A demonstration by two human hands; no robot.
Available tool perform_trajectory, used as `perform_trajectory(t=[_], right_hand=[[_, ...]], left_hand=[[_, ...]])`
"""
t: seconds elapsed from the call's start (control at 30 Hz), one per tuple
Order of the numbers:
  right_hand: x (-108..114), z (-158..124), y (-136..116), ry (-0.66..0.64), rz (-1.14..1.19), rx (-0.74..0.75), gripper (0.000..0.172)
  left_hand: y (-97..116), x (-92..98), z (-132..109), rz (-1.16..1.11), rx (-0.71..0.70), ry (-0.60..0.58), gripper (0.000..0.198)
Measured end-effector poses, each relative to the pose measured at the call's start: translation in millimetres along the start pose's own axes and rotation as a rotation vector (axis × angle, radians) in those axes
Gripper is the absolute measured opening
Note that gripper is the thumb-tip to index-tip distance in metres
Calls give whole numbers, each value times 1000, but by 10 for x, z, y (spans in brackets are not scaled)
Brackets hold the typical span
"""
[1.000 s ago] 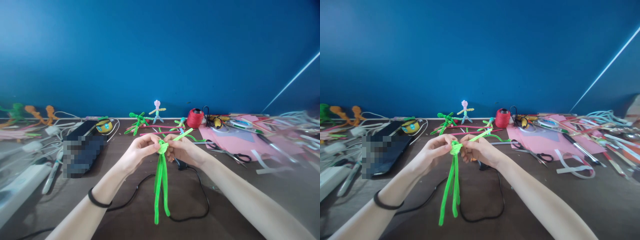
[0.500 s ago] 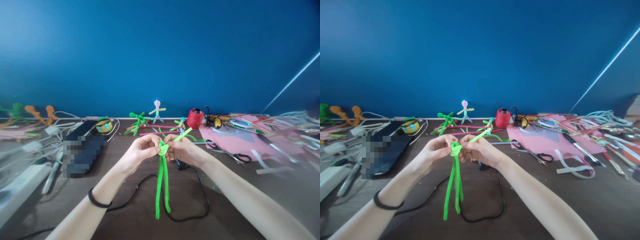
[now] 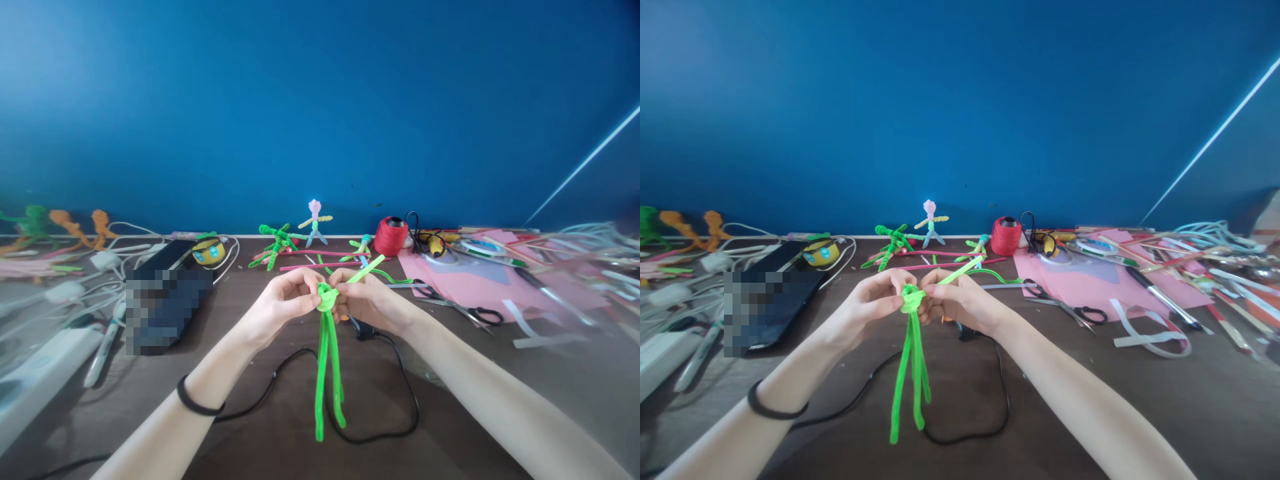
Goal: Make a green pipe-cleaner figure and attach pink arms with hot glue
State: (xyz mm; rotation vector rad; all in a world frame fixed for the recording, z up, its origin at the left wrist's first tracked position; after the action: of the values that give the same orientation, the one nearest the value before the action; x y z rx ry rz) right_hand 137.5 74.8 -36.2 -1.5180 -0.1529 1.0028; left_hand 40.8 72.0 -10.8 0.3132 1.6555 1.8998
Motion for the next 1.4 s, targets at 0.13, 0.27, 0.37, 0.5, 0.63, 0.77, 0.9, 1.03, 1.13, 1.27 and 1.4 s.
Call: perform_trajectory(t=[0.13, 0.27, 0.37, 0.5, 0.63, 0.77, 0.9, 1.03, 1.13, 1.27, 1.4], right_hand=[[-8, -4, -5, 6, -5, -5, 13], [-14, -2, -5, 9, -12, -7, 13], [-16, -1, -3, 16, -18, -8, 13], [-19, -7, -30, 35, -23, 25, 10], [-1, -16, -47, 73, -43, 57, 8], [13, -14, -31, 88, -67, 56, 10], [51, -19, -26, 120, -113, 66, 11], [108, -29, -31, 171, -179, 73, 12], [154, -35, -42, 217, -186, 75, 15], [182, -32, -70, 239, -160, 91, 15], [218, -31, -92, 271, -137, 121, 13]], left_hand=[[8, -13, -4, -19, 11, 10, 7], [-22, 4, -13, -40, 58, 52, 11], [-43, 19, -11, -32, 66, 68, 13], [-51, 30, -2, -23, 61, 83, 17], [-53, 54, 0, 24, 83, 127, 19], [-75, 46, 0, -19, 99, 106, 18], [-106, 34, 9, -97, 101, 77, 17], [-118, 61, 25, -120, 89, 102, 16], [-116, 72, 31, -117, 71, 102, 15], [-121, 97, 28, -76, 67, 112, 10], [-98, 95, 26, 17, 52, 93, 6]])
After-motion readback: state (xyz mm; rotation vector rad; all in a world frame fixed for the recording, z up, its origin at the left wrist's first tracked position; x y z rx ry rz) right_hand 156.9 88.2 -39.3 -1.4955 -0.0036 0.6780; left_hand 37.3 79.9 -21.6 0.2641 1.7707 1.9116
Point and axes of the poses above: each hand's wrist, its own z-axis towards the middle knuckle, its own x-axis out of the back of the hand, y = z × x, the point moved 7 cm from there along z, towards the middle knuckle
